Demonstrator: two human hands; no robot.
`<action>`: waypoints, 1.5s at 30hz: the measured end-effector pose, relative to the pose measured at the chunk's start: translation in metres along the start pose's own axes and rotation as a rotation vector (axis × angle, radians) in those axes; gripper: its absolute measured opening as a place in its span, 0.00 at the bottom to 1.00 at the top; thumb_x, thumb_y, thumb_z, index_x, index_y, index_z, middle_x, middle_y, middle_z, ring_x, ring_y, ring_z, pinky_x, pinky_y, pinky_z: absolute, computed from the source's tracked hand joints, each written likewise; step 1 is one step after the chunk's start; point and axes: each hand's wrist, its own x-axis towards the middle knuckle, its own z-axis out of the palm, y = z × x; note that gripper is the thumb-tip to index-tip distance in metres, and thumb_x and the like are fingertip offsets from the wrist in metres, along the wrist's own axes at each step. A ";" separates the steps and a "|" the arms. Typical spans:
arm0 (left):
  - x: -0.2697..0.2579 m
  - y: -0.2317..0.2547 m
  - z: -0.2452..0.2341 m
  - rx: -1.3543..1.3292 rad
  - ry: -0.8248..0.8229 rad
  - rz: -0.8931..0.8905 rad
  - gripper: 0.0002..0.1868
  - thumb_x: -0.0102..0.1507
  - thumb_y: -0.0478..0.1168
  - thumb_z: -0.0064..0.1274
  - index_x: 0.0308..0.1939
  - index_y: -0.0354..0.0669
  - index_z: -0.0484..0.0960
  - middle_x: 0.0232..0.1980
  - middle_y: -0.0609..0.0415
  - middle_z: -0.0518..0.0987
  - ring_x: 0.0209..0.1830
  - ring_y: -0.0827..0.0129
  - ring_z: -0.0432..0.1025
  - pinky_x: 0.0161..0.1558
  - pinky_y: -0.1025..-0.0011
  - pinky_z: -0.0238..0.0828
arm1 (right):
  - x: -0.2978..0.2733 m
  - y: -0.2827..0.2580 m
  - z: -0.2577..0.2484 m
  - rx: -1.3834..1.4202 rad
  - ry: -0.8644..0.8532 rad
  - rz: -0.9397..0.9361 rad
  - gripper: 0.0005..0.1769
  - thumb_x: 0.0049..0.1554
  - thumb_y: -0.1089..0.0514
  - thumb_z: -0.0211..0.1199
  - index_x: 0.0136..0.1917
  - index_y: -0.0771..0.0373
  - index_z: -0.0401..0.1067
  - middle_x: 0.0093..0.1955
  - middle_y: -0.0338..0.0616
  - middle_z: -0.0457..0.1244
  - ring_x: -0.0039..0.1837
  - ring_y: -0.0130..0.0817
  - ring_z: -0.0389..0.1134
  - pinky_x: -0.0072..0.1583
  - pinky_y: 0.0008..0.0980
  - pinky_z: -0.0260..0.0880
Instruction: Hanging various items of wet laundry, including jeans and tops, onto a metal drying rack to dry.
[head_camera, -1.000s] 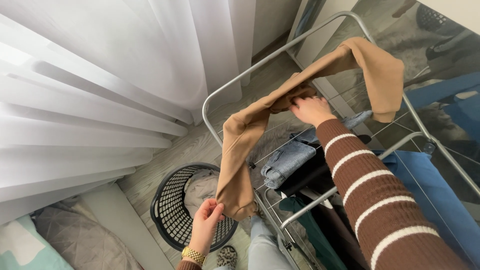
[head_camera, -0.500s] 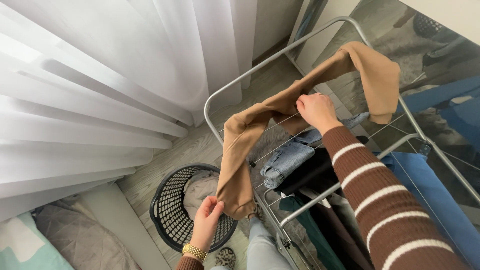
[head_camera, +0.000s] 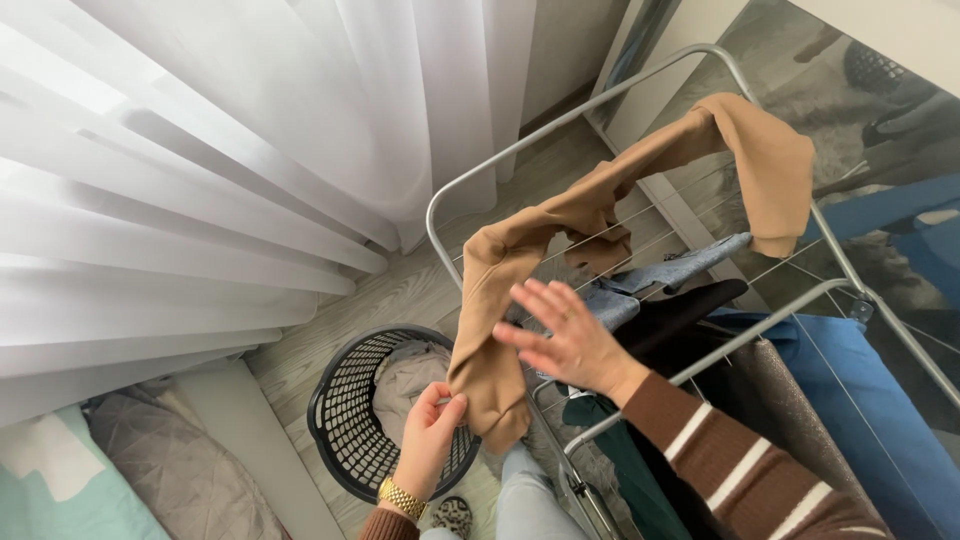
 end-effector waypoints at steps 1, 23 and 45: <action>0.000 -0.001 0.001 0.000 0.002 0.000 0.04 0.65 0.36 0.53 0.38 0.38 0.78 0.30 0.54 0.80 0.30 0.74 0.71 0.40 0.75 0.71 | 0.002 -0.006 0.000 0.002 0.000 -0.001 0.41 0.62 0.45 0.66 0.82 0.38 0.49 0.85 0.51 0.42 0.84 0.50 0.47 0.79 0.58 0.52; -0.033 0.038 0.019 -0.210 -0.040 0.069 0.07 0.64 0.37 0.51 0.44 0.39 0.79 0.45 0.43 0.86 0.38 0.68 0.79 0.45 0.70 0.75 | 0.067 0.033 0.024 0.031 0.215 0.210 0.15 0.57 0.65 0.67 0.58 0.58 0.77 0.39 0.37 0.70 0.40 0.31 0.71 0.47 0.36 0.74; -0.031 0.030 0.014 -0.173 -0.037 -0.007 0.09 0.64 0.39 0.52 0.44 0.38 0.81 0.44 0.44 0.87 0.37 0.69 0.78 0.46 0.71 0.76 | 0.147 0.141 0.096 0.513 -0.933 0.289 0.20 0.40 0.75 0.62 0.43 0.60 0.60 0.43 0.44 0.57 0.44 0.38 0.57 0.45 0.38 0.57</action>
